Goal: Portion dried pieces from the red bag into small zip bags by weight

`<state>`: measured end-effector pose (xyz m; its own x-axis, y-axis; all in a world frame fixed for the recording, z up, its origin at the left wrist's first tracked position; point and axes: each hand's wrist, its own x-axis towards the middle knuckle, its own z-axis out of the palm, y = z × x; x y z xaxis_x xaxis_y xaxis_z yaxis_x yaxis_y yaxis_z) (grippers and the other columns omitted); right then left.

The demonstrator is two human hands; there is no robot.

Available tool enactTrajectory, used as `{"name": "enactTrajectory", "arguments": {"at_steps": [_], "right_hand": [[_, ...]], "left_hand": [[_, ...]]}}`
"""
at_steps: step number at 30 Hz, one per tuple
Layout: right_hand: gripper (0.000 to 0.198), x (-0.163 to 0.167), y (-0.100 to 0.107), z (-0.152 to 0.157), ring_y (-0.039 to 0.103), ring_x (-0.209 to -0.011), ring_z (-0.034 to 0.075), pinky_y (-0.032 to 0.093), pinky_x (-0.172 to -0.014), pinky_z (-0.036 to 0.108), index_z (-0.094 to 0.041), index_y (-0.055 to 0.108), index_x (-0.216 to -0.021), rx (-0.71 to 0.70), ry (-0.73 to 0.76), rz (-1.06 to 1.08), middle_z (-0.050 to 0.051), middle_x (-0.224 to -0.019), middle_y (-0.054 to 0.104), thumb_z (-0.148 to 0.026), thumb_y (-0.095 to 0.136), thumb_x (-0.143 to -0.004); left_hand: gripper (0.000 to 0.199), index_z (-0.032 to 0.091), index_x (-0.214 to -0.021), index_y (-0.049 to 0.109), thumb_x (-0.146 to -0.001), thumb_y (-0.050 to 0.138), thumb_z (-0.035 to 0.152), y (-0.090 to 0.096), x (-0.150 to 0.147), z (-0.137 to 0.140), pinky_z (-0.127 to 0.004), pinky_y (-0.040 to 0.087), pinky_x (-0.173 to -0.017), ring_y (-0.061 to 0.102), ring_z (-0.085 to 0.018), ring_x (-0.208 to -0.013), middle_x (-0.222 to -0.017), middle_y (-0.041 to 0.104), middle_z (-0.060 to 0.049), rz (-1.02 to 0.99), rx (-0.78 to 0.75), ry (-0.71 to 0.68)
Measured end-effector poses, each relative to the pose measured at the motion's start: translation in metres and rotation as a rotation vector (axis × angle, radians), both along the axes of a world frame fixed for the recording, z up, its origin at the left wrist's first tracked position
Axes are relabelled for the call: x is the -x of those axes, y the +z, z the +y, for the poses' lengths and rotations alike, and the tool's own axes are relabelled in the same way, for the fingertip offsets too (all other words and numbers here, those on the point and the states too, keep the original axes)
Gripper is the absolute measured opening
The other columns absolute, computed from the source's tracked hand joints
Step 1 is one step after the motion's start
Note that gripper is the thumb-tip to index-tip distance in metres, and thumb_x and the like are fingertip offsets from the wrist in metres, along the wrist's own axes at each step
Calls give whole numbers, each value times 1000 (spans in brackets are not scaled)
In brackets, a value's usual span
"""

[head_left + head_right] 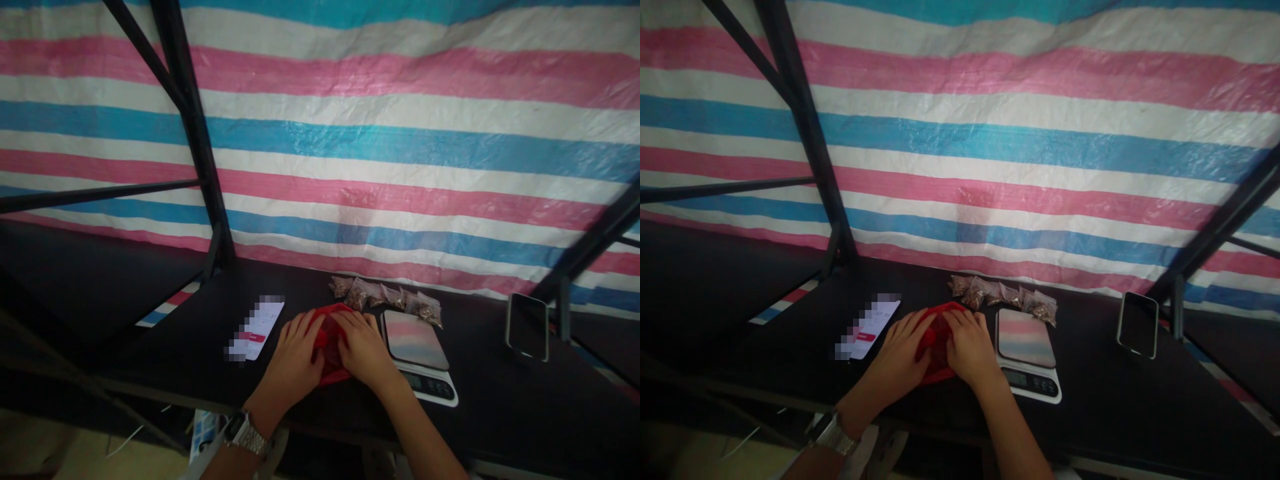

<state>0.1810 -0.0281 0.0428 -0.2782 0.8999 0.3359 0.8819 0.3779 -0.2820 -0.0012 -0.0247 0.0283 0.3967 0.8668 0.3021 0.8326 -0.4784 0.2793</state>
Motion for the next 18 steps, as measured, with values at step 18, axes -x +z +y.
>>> {"name": "enactTrajectory", "arguments": {"at_steps": [18], "right_hand": [[38,-31,19,4,64,-122,21,41,-106,36,-28,75,-121,-166,-194,122,3,-128,77,-9,53,-95]], "left_hand": [[67,11,-159,45,-93,49,22,-9,8,3,-60,36,-128,41,-38,-154,-164,50,-19,-140,-97,37]]}}
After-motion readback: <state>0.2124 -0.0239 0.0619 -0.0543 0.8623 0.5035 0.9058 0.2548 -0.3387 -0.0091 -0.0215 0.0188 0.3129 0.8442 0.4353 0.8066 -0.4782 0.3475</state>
